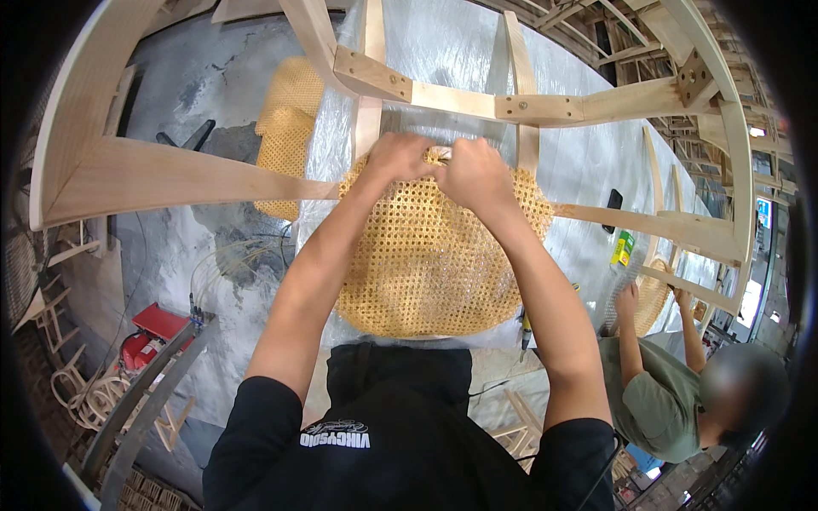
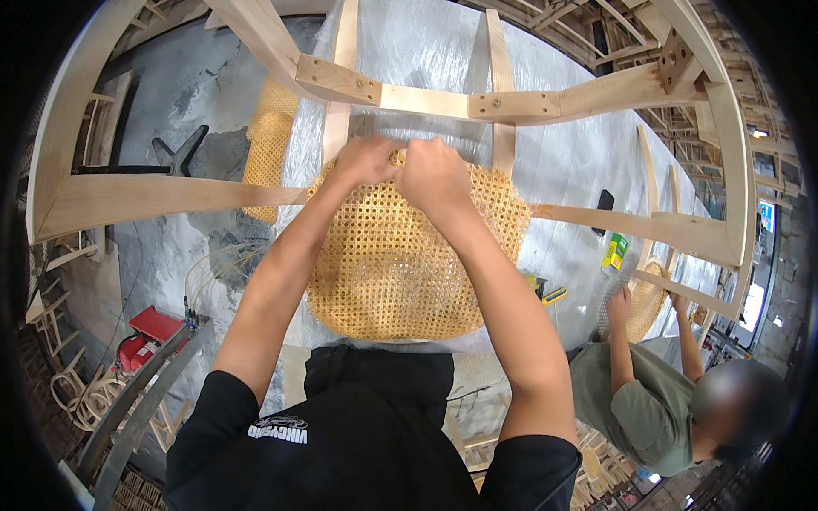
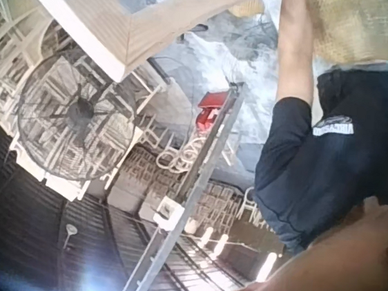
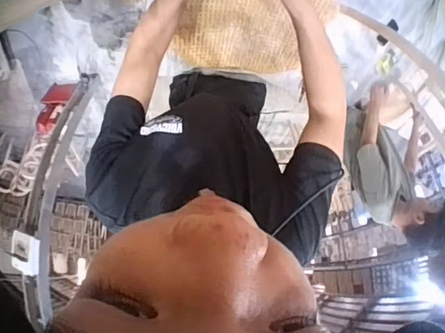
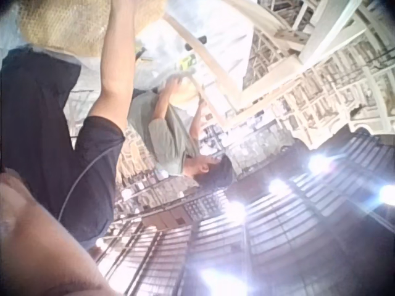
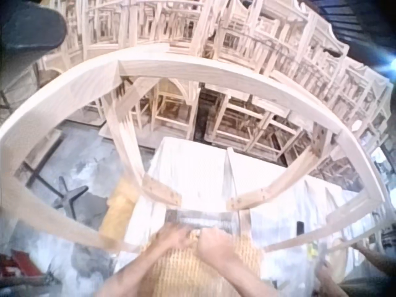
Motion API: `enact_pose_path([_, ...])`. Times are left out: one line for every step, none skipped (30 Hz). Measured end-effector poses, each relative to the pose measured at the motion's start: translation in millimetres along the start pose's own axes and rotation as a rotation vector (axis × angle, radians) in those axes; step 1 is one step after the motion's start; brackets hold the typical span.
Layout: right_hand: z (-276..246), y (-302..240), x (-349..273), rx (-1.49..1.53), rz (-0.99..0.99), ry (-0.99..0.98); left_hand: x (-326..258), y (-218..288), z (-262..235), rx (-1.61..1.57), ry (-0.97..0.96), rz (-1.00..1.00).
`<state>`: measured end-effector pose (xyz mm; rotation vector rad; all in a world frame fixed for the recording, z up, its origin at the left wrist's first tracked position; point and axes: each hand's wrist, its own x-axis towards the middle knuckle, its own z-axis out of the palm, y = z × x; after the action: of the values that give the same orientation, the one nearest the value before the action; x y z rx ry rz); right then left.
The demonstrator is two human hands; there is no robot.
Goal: The person places a woven rattan seat onto an inverted wooden chair frame. They use a staple gun to fasten the seat to the frame, repeatedly adjusting the material and firing staples along the edges. A coworker works on a similar chair nearby.
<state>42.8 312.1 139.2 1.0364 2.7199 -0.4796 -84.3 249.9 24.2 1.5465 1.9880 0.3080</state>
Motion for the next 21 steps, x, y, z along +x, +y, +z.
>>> enact_pose_path([3.2,-9.4,3.4,-0.015,-0.002,-0.025,1.2,0.6,-1.3,0.012,0.004,0.0])
enact_pose_path([6.2,-19.4,7.1,-0.027,-0.005,-0.045,2.6,0.7,-6.8,0.042,-0.08,-0.015])
enact_pose_path([4.1,-23.2,10.2,-0.031,-0.003,-0.061,4.6,2.3,-11.8,0.012,-0.148,-0.046])
enact_pose_path([-2.9,-22.3,15.0,-0.055,0.009,-0.093,6.2,5.7,-16.1,-0.016,-0.215,-0.075])
enact_pose_path([-10.7,-20.8,21.7,-0.072,0.024,-0.114,6.3,9.3,-20.0,-0.032,-0.279,-0.102])
enact_pose_path([-17.2,-18.9,26.6,-0.087,0.037,-0.126,5.2,10.6,-17.7,-0.02,-0.2,-0.093])
enact_pose_path([-24.9,-7.9,19.1,-0.037,0.032,-0.139,1.5,15.7,-10.7,-0.01,-0.122,-0.076])
enact_pose_path([-27.7,22.8,10.9,0.003,0.029,-0.138,5.2,20.4,-8.1,-0.001,-0.034,-0.045])
enact_pose_path([-33.9,47.8,3.0,0.038,0.011,-0.144,6.2,23.2,-11.9,0.023,-0.045,-0.042])
enact_pose_path([-35.8,58.4,-14.2,0.13,-0.001,-0.086,3.3,18.3,-14.5,0.042,-0.053,-0.073])
enact_pose_path([-29.2,66.8,-45.5,0.218,-0.015,-0.043,0.6,13.4,-13.7,0.048,-0.066,-0.11])
enact_pose_path([-17.1,78.4,-86.2,0.419,-0.03,0.213,-1.5,8.9,-12.8,0.003,-0.08,-0.133])
enact_pose_path([0.4,93.9,-128.9,0.533,-0.065,0.484,-0.3,14.2,-8.5,-0.004,-0.096,-0.128])
enact_pose_path([18.5,104.9,-171.5,0.481,0.019,0.634,1.0,18.6,-6.2,0.002,-0.119,-0.125])
enact_pose_path([37.4,116.3,-215.9,0.465,0.114,0.68,3.4,21.7,-7.3,0.015,-0.133,-0.121])
enact_pose_path([63.0,124.6,-260.0,0.56,0.252,0.722,4.6,24.4,-4.4,0.017,-0.111,-0.105])
enact_pose_path([91.5,128.9,-297.4,0.666,0.378,0.76,4.5,21.3,-3.1,0.03,-0.086,-0.145])
enact_pose_path([124.7,131.7,-335.5,0.687,0.527,0.793,7.3,25.5,-0.1,-0.041,-0.114,-0.15])
enact_pose_path([152.8,131.1,-369.0,0.712,0.687,0.822,7.6,28.3,4.8,-0.105,-0.154,-0.158])
enact_pose_path([169.8,130.6,-391.3,0.695,0.741,0.796,4.3,21.7,0.7,-0.04,-0.11,-0.105])
enact_pose_path([185.5,128.3,-401.5,0.704,0.772,0.778,-1.2,9.3,-16.1,0.045,-0.045,-0.059])
